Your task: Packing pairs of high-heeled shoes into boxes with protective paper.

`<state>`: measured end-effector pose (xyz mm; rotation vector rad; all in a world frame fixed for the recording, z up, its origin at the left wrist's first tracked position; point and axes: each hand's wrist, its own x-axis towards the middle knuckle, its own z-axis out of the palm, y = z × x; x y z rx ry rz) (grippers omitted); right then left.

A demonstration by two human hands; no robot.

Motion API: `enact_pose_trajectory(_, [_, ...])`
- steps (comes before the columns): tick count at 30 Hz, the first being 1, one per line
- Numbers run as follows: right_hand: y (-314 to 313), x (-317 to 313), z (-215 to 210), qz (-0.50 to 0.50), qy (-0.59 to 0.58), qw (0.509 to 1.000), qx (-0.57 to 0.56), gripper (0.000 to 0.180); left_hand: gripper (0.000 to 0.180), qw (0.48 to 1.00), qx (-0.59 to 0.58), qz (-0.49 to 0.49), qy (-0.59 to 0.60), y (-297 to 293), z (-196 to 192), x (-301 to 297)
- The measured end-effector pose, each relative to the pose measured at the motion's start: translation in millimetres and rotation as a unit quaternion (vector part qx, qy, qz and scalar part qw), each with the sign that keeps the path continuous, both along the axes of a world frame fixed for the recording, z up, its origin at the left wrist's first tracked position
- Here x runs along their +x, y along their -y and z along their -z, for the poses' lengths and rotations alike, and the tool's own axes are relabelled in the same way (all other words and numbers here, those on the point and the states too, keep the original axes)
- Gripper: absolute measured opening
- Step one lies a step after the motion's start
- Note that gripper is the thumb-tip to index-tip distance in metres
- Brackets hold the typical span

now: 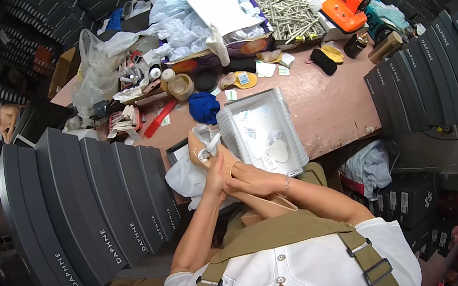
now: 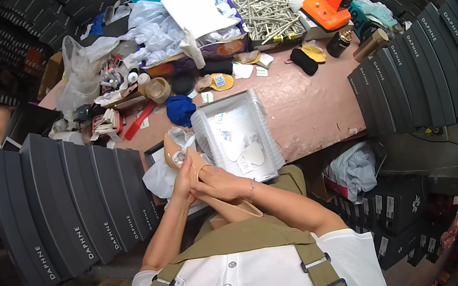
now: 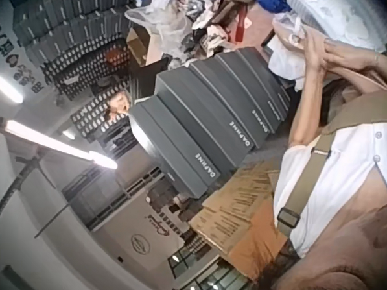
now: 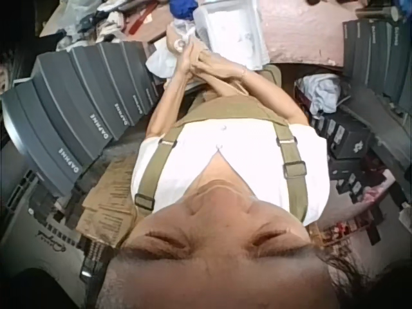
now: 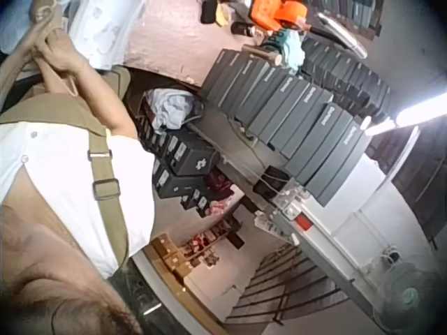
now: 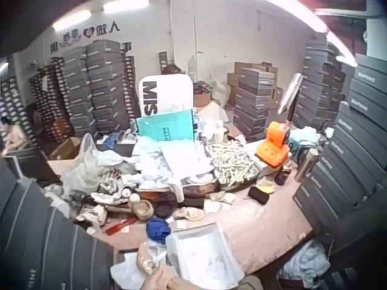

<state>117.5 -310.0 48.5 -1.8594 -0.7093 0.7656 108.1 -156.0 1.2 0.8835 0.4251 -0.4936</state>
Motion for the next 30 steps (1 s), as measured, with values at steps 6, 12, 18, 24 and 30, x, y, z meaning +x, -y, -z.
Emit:
enact_pose_trajectory(6, [43.6,-35.3,-36.7,0.05,0.056,0.997,-0.03,0.045,0.036,0.999,-0.041,0.025,-0.008,-2.8,3.4,21.7])
enact_pose_trajectory(12, [3.0,-1.3,28.9,0.197,0.125,0.958,-0.163,0.044,0.048,1.0,0.011,0.028,-0.005,20.1,-7.1,30.6])
enact_pose_trajectory(18, [-16.8,11.3,38.6,0.124,0.208,0.934,-0.261,0.038,0.046,0.998,0.054,0.026,-0.014,1.5,1.0,26.0])
enact_pose_trajectory(24, [-11.4,-2.1,31.2,0.169,0.155,0.953,-0.195,0.045,0.046,0.999,0.024,0.036,0.019,1.6,1.2,20.6])
enact_pose_trajectory(30, [-3.2,-6.1,-0.1,0.036,0.188,0.973,-0.13,0.044,0.049,0.999,-0.03,0.032,0.013,-7.8,13.5,17.6])
